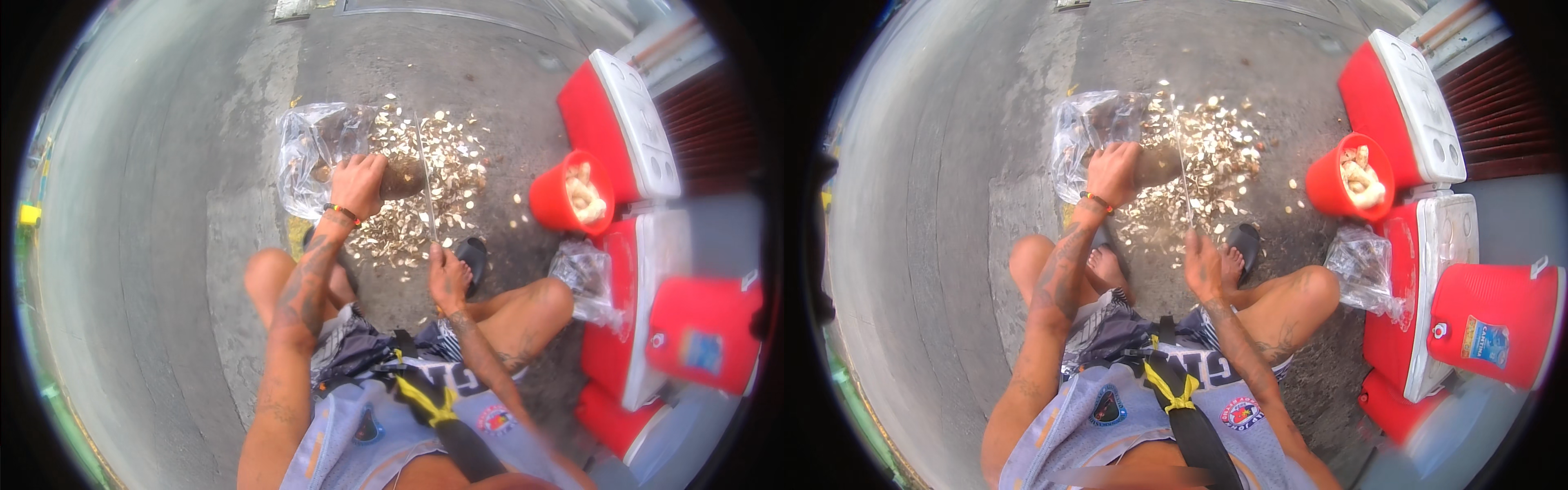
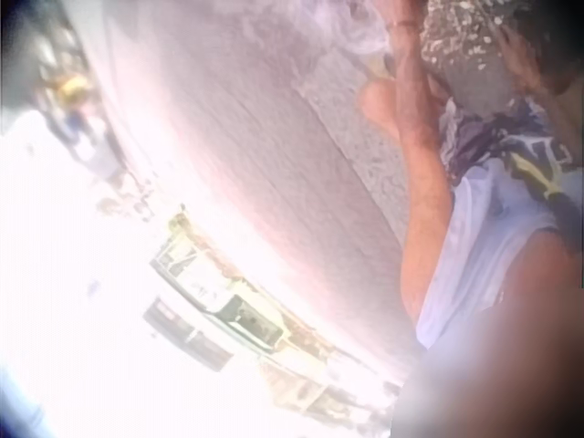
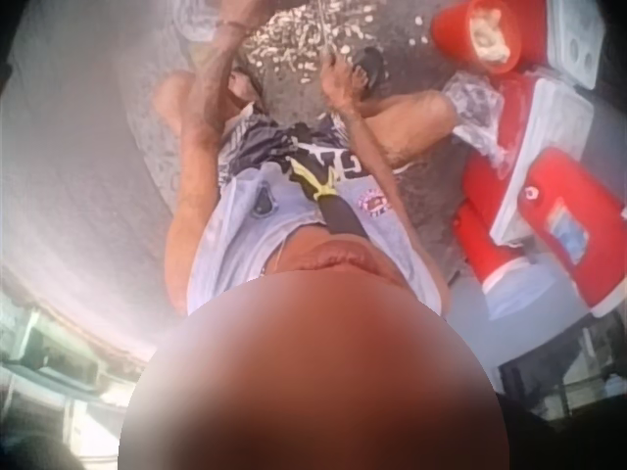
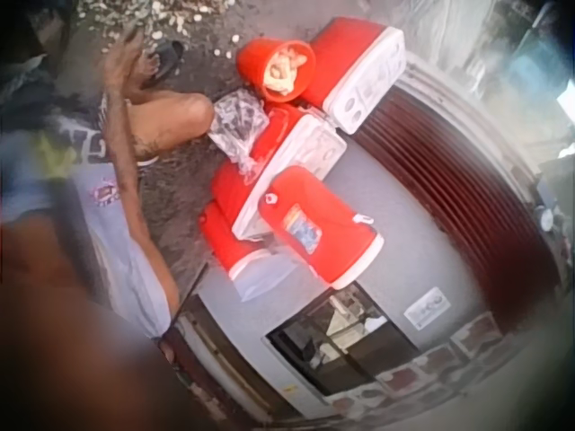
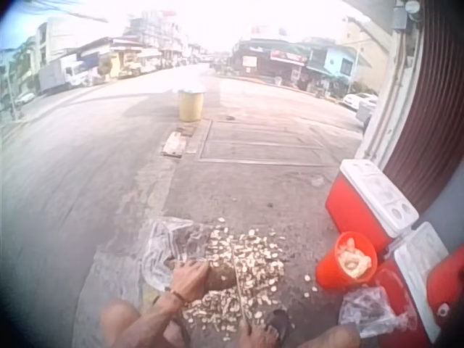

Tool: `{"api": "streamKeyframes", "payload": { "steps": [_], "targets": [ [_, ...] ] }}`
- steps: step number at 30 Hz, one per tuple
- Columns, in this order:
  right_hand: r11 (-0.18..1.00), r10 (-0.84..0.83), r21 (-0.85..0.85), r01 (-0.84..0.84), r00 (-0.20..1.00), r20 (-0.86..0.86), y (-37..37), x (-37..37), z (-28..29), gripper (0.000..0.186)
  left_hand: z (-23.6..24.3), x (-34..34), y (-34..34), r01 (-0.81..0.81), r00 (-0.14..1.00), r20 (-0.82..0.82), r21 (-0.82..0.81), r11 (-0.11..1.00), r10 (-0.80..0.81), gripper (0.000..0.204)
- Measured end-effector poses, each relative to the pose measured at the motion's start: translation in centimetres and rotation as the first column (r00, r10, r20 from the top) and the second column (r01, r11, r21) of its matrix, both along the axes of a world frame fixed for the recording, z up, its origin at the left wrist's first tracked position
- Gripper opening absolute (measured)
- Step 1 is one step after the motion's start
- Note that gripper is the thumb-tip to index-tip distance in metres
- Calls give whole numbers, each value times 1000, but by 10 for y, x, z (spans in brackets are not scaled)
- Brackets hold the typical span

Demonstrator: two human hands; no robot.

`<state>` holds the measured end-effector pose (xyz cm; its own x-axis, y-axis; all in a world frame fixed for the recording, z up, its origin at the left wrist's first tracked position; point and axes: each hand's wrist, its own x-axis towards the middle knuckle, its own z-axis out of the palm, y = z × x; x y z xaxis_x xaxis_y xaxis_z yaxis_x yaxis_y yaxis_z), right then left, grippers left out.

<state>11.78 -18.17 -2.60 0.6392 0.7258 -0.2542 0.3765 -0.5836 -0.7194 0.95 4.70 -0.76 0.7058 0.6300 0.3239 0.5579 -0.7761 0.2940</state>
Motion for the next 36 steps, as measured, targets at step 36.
{"api": "streamKeyframes", "payload": {
  "steps": [36],
  "targets": [
    [930, 1, 337, 145, 918, -396, 10, 24, 19, 45, 9, 20, -42, 673, 622, 395, -711, -203, 676, 72]
  ]
}}
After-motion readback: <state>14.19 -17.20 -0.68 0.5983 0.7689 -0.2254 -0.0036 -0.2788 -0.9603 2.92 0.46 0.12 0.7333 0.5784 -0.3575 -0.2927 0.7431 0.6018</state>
